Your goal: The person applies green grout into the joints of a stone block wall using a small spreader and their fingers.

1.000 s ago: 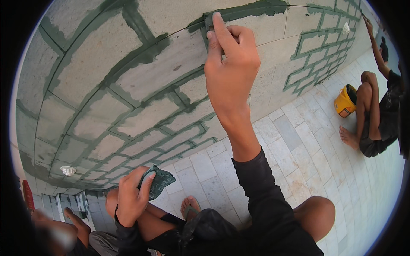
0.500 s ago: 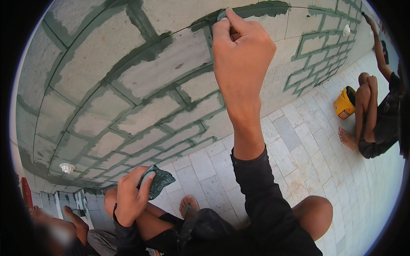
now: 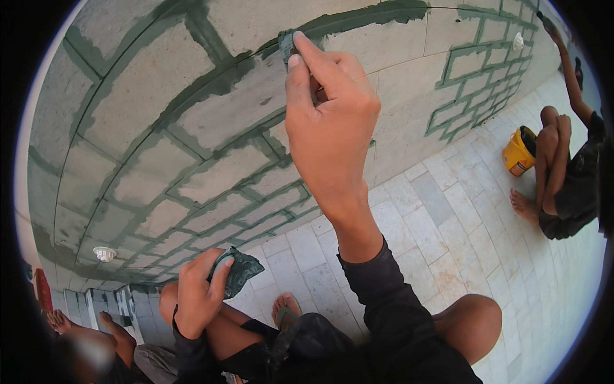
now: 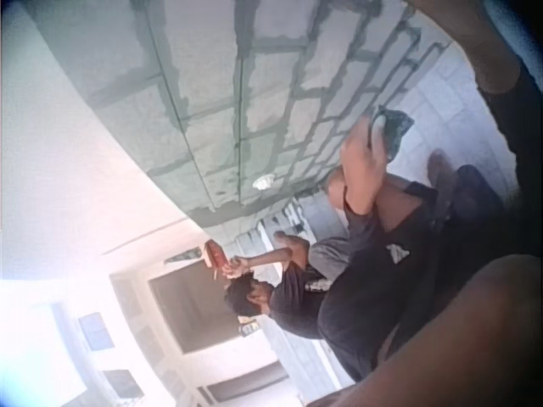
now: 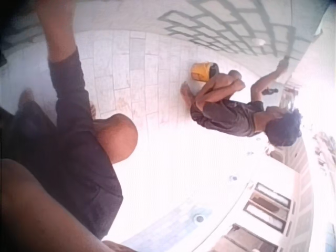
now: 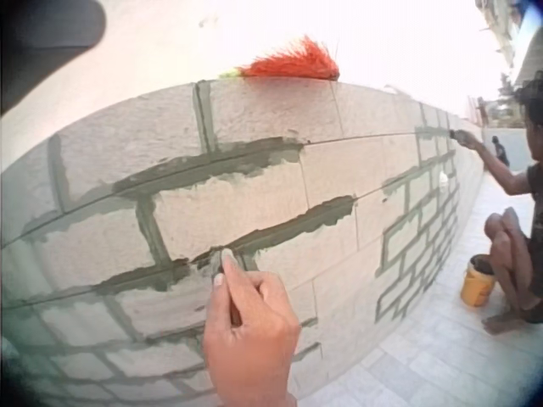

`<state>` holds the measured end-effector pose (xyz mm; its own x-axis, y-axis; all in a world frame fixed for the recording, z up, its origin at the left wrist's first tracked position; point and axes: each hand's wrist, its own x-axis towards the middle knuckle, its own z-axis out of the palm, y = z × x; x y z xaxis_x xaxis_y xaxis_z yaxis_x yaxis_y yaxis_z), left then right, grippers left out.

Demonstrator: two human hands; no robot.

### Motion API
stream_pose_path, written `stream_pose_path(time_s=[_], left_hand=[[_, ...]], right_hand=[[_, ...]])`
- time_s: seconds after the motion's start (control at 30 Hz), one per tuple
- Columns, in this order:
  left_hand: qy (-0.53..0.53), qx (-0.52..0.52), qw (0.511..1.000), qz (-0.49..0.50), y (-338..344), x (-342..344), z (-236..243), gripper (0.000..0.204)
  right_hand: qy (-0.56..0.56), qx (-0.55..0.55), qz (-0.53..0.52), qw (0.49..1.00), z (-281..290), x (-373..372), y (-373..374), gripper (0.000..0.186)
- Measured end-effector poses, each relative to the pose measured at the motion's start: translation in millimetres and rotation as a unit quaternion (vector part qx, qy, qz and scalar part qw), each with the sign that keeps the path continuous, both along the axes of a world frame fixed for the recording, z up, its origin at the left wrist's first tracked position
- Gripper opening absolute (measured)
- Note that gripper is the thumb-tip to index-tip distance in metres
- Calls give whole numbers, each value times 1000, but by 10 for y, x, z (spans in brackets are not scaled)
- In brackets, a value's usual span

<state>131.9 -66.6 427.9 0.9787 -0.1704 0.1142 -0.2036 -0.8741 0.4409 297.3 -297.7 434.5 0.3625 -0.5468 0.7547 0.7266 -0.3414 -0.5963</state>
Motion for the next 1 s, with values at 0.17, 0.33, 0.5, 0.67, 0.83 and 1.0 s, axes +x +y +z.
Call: stream_pose_path(time_s=[0.17, 0.33, 0.5, 0.67, 0.83, 1.0], left_hand=[[-6, -1, 1000, 9, 7, -19, 12, 12], [-9, 2, 1000, -2, -5, -16, 16, 11], [4, -1, 1000, 5, -10, 3, 17, 11], [-14, -7, 1000, -18, -28, 44, -40, 11], [14, -1, 1000, -16, -69, 48, -39, 12], [-2, 4, 1000, -21, -100, 24, -22, 12]], right_hand=[[80, 82, -64, 991, -52, 163, -817, 30], [126, 84, -147, 978, 185, 467, -1560, 32], [114, 8, -164, 980, 310, 603, -1594, 32], [122, 65, -4, 990, 182, 312, -957, 30], [83, 24, -53, 995, 188, 187, -326, 28], [87, 82, 28, 992, 218, 234, -929, 28]])
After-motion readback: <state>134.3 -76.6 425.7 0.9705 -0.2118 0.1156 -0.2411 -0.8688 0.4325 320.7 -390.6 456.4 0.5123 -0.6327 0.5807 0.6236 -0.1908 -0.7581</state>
